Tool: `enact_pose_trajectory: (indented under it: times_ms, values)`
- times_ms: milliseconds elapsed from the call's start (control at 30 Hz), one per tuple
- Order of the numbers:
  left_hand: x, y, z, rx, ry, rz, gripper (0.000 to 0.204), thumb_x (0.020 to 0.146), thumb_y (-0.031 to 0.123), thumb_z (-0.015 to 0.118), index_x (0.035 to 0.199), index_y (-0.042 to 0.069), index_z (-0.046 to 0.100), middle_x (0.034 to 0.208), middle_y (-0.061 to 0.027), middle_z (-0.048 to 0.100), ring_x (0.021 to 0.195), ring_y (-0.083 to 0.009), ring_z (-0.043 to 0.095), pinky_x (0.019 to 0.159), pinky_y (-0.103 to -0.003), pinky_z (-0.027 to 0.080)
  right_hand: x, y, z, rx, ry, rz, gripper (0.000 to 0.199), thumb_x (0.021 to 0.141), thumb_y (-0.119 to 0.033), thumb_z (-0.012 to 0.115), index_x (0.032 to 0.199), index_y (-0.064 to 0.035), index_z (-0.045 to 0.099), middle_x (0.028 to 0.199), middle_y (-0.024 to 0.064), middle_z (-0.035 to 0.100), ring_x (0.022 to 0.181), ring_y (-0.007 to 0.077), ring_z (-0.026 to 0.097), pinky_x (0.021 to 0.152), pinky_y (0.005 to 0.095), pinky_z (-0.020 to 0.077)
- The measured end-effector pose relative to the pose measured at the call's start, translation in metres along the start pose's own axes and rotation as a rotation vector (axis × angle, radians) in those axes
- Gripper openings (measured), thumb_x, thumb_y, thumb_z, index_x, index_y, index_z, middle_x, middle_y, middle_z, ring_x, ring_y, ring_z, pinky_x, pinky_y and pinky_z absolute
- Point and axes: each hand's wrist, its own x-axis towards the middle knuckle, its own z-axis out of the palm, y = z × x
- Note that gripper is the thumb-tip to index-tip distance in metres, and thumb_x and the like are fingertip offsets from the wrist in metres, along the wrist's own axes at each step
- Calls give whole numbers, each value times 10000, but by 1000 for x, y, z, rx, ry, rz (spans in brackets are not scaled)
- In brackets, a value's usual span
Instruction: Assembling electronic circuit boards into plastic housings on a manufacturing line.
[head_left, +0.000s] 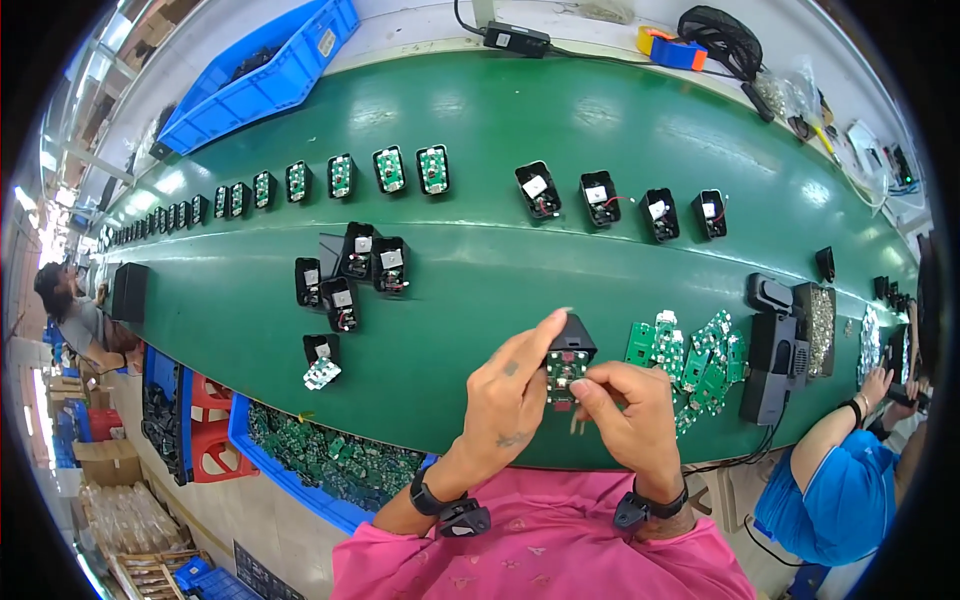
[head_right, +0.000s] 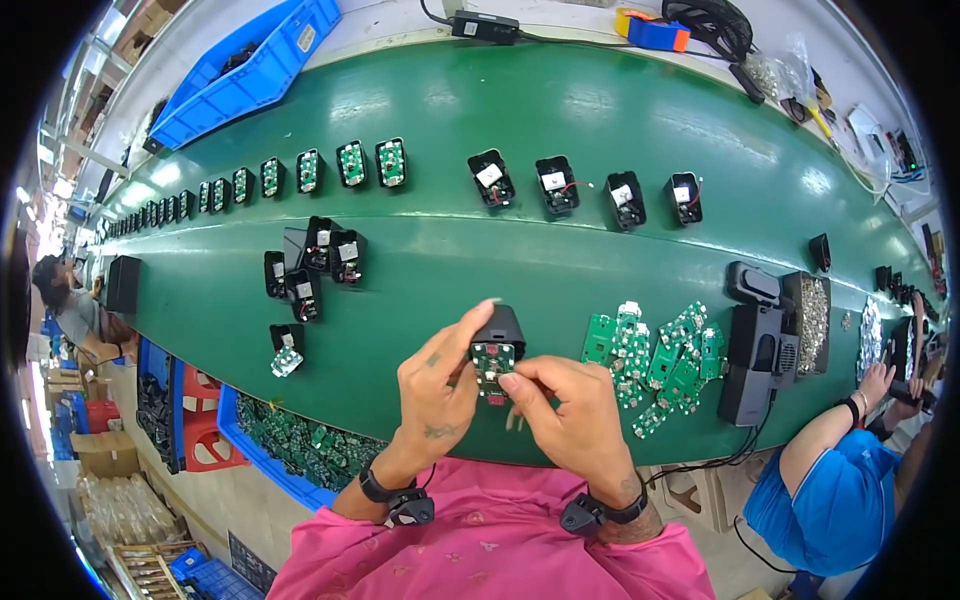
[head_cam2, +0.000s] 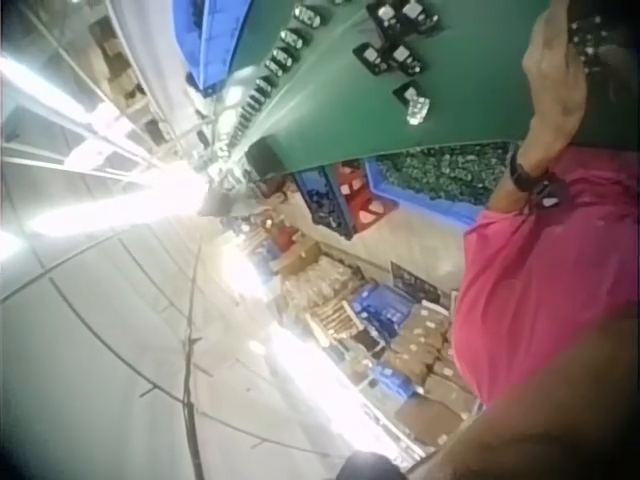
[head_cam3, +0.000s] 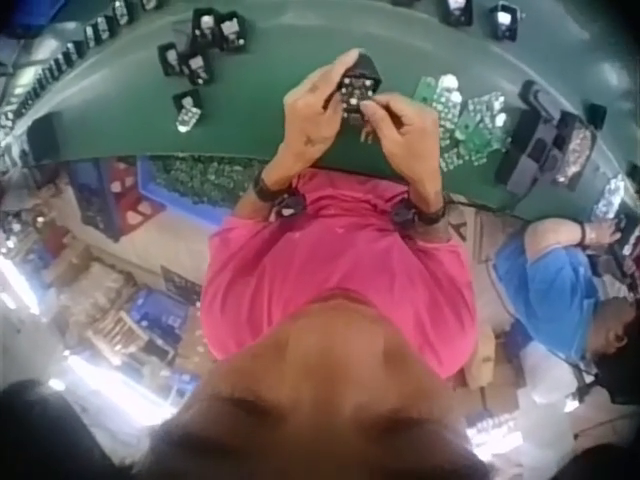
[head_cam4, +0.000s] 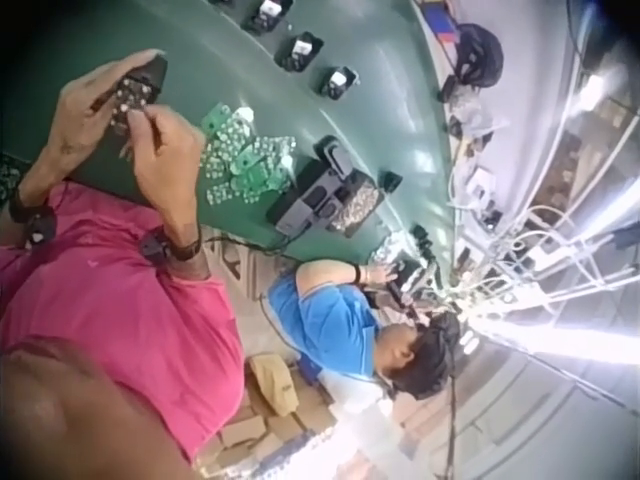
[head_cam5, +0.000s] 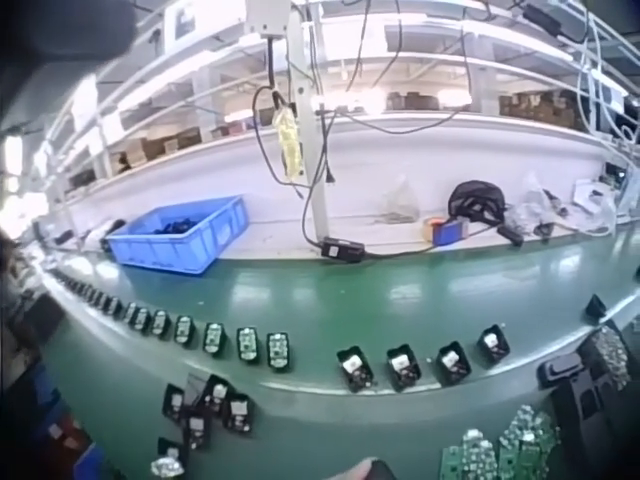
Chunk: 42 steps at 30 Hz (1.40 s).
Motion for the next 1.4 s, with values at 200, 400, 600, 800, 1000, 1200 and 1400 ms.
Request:
enact_pose_trajectory:
  times_ms: [200, 400, 600, 800, 1000, 1200, 1400]
  values:
    - [-1, 9, -1, -71, -6, -64, 600, 815, -160, 518, 1378, 43, 553, 1146, -165, 682, 928, -161, 692, 731, -273, 556, -2, -3, 3, -31, 50, -1, 136, 916, -103, 689, 844, 13, 680, 658, 89, 632, 500, 150, 575, 467, 290, 414]
    - [-5, 9, -9, -608, -99, -348, 527, 900, -98, 536, 1408, 36, 502, 1243, -172, 613, 912, -180, 708, 733, -272, 587, 1, -2, 6, -73, 91, -30, 145, 920, -107, 688, 833, 9, 674, 650, 93, 622, 486, 158, 569, 449, 300, 406]
    - [-3, 4, -2, -567, -27, -454, 388, 985, 72, 563, 1366, 22, 515, 1185, -174, 634, 785, -184, 722, 614, -260, 605, 3, -1, 10, -206, 99, -39, 141, 927, -111, 669, 1006, 2, 638, 711, 123, 637, 564, 216, 627, 507, 331, 455]
    - [-1, 2, 1, -619, -52, -513, 347, 1013, 135, 532, 1335, 6, 531, 1111, -172, 677, 736, -194, 721, 552, -265, 602, 10, 1, 14, -245, 63, -88, 264, 948, -118, 629, 1181, -8, 575, 807, 165, 653, 662, 282, 668, 587, 370, 499]
    - [3, 6, -2, -599, -71, -569, 345, 1019, 129, 510, 1333, -12, 534, 1061, -168, 695, 668, -192, 713, 521, -267, 591, 16, 10, 21, -90, 6, -70, 339, 989, -114, 524, 1320, -43, 526, 819, 106, 632, 682, 166, 583, 643, 317, 489]
    - [5, 7, 1, -517, 5, -515, 341, 1014, 111, 512, 1329, -16, 535, 1033, -161, 700, 652, -189, 714, 519, -269, 586, 22, 14, 27, 23, -21, -32, 330, 1022, -130, 493, 1342, -53, 503, 938, 79, 641, 788, 128, 593, 696, 288, 508]
    - [0, 4, 0, -388, 17, -396, 330, 1001, 98, 538, 1315, 0, 556, 1062, -178, 698, 635, -185, 715, 527, -272, 580, 21, 24, 32, 59, 17, -119, 322, 1003, -89, 519, 1322, -50, 501, 1013, 130, 659, 854, 194, 663, 735, 330, 528]
